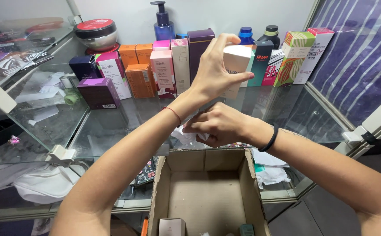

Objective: The person wipes the surfaces of various cosmetic items with a white tissue, including boxes, bottles, tubes, and a jar, then places them on a glass display counter. The person handles each item one at a time, wiping multiple sides before setting it down.

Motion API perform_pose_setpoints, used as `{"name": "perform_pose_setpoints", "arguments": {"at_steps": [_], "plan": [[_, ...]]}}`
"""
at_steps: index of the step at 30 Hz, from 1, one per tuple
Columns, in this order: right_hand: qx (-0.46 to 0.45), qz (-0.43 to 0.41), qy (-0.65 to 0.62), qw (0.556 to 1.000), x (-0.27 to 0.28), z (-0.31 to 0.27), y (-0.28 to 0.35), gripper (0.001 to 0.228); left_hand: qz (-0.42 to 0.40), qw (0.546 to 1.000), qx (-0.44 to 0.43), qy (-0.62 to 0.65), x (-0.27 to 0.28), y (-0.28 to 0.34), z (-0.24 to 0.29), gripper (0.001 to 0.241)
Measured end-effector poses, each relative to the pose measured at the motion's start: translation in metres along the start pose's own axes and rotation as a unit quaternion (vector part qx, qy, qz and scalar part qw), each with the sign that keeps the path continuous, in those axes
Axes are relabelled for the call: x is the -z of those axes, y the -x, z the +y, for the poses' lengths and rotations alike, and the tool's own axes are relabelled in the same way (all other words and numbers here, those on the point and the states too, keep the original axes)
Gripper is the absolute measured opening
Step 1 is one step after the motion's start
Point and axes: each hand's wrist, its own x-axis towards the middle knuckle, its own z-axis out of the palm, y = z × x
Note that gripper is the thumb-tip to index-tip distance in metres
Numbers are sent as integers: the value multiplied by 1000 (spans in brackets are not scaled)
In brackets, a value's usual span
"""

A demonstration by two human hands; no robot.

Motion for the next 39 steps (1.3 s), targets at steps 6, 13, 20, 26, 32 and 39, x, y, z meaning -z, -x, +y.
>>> {"name": "perform_pose_setpoints", "arguments": {"at_steps": [6, 13, 20, 26, 32, 39], "plan": [[13, -1, 17, 1000, 1, 4, 3, 41, -6, 999, 1, -33, -27, -4, -20, 70], [13, -8, -2, 1000, 3, 2, 2, 34, -37, 998, -10, -42, -34, 3, -35, 77], [-5, 17, 64, 998, -2, 2, 1, 22, -130, 985, -11, -111, -16, 7, -29, 74], [15, 5, 3, 1000, 9, -4, -9, 26, -171, 880, -251, -365, -3, 9, -26, 97], [1, -5, 7, 1000, 11, -6, -11, 25, -161, 833, -262, -460, 0, 15, -33, 105], [-3, -14, -2, 1000, 12, -6, -13, 28, -93, 811, -266, -512, -1, 22, -44, 68]]}}
